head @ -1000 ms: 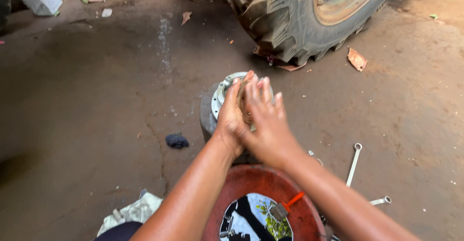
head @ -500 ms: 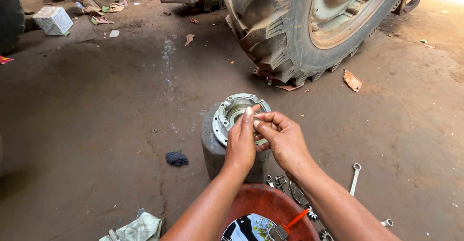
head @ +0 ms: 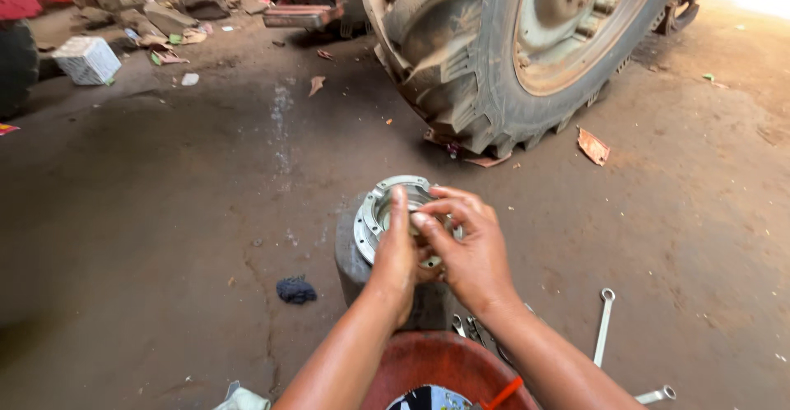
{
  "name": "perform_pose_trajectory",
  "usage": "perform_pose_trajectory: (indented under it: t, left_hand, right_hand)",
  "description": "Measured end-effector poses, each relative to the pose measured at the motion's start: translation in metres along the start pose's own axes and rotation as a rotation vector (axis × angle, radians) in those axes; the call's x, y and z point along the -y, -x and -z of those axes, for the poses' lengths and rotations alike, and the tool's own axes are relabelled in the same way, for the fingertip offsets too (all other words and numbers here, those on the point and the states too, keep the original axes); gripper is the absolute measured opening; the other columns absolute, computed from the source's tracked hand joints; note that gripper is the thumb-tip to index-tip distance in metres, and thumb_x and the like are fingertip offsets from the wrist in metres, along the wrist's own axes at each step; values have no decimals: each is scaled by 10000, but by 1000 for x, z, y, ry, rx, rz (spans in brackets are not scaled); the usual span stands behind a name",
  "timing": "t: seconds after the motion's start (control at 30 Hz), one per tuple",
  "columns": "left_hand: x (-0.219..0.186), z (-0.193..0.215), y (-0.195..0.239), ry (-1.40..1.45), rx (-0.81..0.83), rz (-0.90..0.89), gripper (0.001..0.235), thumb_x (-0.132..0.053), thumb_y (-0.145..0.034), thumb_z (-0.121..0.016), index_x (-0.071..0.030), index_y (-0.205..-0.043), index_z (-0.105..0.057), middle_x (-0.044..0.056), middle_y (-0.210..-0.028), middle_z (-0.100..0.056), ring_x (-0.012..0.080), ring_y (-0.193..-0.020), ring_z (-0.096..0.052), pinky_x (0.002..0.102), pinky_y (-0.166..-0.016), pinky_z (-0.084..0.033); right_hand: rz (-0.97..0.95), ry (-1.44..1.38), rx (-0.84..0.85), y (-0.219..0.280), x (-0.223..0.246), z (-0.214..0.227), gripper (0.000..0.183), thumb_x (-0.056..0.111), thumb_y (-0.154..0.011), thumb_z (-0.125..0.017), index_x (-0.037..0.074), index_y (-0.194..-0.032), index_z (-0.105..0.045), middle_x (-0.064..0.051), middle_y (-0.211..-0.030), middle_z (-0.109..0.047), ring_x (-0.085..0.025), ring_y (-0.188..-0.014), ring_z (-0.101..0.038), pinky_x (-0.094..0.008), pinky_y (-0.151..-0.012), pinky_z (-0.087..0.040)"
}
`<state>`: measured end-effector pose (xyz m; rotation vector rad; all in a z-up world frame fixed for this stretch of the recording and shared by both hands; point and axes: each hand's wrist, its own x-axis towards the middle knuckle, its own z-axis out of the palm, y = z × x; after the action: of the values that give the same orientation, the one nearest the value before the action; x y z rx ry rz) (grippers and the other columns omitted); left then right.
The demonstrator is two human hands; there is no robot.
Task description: The person is assembling a mechanical part by hand, repeatedly inserting and adjusting a brass-colored ring into a cylindrical metal housing. The person dips the ring into a container of dark liquid and continues to fit it into the housing.
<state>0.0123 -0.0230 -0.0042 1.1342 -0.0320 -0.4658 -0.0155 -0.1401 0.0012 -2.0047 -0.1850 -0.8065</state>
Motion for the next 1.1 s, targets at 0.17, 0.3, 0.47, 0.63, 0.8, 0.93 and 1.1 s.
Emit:
perform_pose_trajectory:
  t: [0.17, 0.3, 0.47, 0.63, 0.8, 0.93, 1.1]
  left_hand:
    - [0, -4, 10, 4, 4, 40, 910, -804, -851, -263, -146, -1362, -627, 72, -1210, -729, 190, -1038, -680, 386, -672, -611]
    - [7, -9, 10, 4, 11, -13, 893, -802, -874, -281, -162, -1364, -665, 62, -1207, -744, 179, -970, -636, 323, -677, -587]
    - [5, -6, 4, 55, -39, 25, 884, -783, -879, -296, -143, -1321, -715, 29, -1168, -754, 164, -965, -679, 317, -670, -570]
    - [10, -4, 4, -16, -27, 5, 862, -777, -866, -294, -181, -1349, -688, 34, -1140, -754, 150, -934, -700, 314, -691, -580]
    - [15, -1, 1, -2, -8, -4, 924, -801, -889, -279, -126, -1357, -701, 40, -1101, -747, 133, -891, -673, 253, -631, -499]
    - [18, -1, -5, 34, -16, 47, 897, -783, -855, -279, -166, -1359, -691, -12, -1082, -748, 121, -870, -664, 271, -637, -511]
    - [19, 1, -5, 14, 11, -44, 925, -788, -889, -267, -108, -1325, -718, 33, -1064, -747, 129, -841, -641, 267, -607, -477]
  right_hand:
    - [-395, -432, 62, 2, -9, 0, 237, 214, -864, -757, 93, -1057, -691, 11, -1474, -574, -200, -919, -659, -359, -774, -571]
    - [-407, -281, 28, 4, -11, 2, 277, 203, -938, -748, 66, -1176, -712, -4, -1565, -549, -142, -842, -688, -353, -573, -558]
    - [-476, -493, 40, 3, -8, -6, 576, 198, -903, -773, 124, -1425, -541, -128, -1263, -626, -186, -689, -698, -325, -533, -600]
    - [-692, -608, 8, 7, -22, -6, 640, 179, -938, -749, 304, -1495, -458, -238, -1393, -628, -242, -663, -686, -388, -471, -585]
    - [-332, -268, -37, 12, -31, -7, 169, 174, -904, -775, 59, -1025, -748, -89, -1669, -384, -272, -957, -733, -412, -769, -614]
    - [-364, -302, 12, 8, -26, -5, 155, 185, -821, -778, 65, -911, -743, -83, -1669, -373, -230, -1114, -678, -368, -948, -534]
    - [-278, -250, -42, 4, -15, -4, 124, 153, -830, -769, 61, -912, -757, -147, -1625, -425, -216, -1349, -544, -378, -1042, -452]
